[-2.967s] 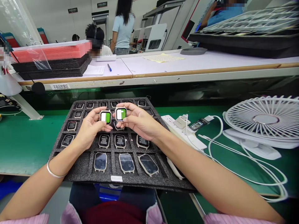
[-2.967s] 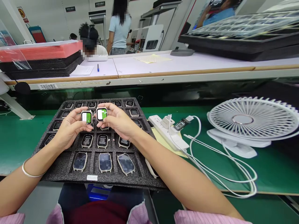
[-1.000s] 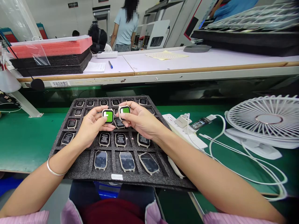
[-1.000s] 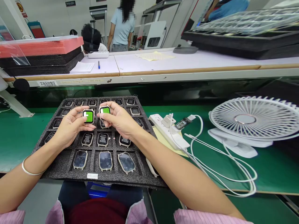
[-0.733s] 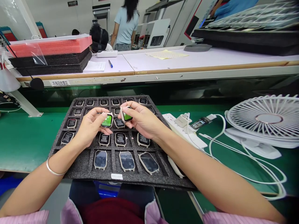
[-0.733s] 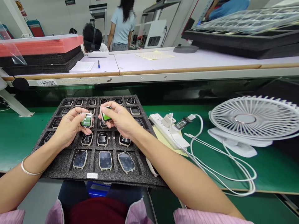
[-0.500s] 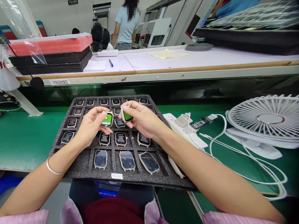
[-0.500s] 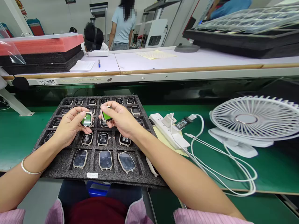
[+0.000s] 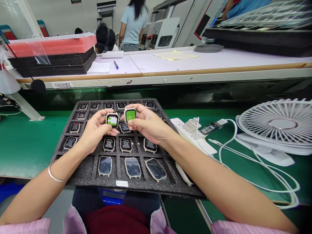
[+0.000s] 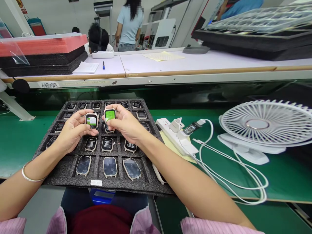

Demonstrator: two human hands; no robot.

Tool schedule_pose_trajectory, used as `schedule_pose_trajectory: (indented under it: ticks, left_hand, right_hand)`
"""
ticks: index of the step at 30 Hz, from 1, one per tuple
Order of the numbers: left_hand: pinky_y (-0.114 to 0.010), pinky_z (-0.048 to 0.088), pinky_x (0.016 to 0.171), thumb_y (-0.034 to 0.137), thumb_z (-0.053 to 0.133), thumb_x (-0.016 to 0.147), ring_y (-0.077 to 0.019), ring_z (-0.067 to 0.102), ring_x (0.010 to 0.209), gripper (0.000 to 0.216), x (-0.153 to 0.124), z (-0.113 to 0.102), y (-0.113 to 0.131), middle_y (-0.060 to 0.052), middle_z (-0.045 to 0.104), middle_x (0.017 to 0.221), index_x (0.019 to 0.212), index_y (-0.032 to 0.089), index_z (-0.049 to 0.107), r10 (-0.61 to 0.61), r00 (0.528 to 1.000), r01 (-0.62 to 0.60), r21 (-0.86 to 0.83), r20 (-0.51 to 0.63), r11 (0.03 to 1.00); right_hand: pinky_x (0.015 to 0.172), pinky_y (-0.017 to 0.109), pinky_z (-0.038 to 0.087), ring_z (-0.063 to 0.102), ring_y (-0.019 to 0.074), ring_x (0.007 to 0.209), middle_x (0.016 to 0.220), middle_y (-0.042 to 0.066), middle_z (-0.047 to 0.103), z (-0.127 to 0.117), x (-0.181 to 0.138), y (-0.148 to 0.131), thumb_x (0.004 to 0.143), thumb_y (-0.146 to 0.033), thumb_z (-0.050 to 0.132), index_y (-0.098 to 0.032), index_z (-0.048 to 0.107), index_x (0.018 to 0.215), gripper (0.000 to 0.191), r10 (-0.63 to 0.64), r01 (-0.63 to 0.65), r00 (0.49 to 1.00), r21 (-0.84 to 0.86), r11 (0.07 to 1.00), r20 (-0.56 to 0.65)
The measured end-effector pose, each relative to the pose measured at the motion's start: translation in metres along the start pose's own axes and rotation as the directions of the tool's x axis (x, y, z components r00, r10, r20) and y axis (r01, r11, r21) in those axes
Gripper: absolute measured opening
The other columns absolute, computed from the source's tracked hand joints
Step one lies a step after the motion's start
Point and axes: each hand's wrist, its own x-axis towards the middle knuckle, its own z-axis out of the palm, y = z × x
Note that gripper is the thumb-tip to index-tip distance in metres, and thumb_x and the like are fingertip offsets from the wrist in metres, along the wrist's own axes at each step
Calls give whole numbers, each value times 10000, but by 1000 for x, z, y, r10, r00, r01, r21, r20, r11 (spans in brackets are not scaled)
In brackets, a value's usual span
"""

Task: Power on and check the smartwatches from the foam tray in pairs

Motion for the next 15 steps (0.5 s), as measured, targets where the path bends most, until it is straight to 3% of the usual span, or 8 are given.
schedule_pose_trajectory:
  ticks: [5,11,15]
  left_hand:
    - [-285,600,594,226,604,771,-152,718,574,379,1,1,2,5,678,817,1145,166,585,-37,999,36,-55,-32,998]
    - [-289,596,580,241,564,823,-160,717,571,331,2,0,1,-11,683,817,1143,160,593,-52,997,48,-51,-62,998]
    - [-214,522,494,281,639,823,-92,632,489,301,2,-1,-2,21,641,763,1102,170,611,7,995,-4,31,-99,1000]
  right_hand:
    - [510,225,428,525,86,559,803,-12,665,0,1,0,713,-325,837,-204,573,1018,421,23,-23,999,-4,1000,-31]
    - [478,209,388,510,90,557,763,-5,674,1,2,0,670,-461,887,-201,583,937,480,14,-14,998,-12,1000,-56]
    - [483,223,396,535,106,554,762,0,679,0,2,1,729,-515,840,-215,592,929,438,24,-24,999,9,1000,-45]
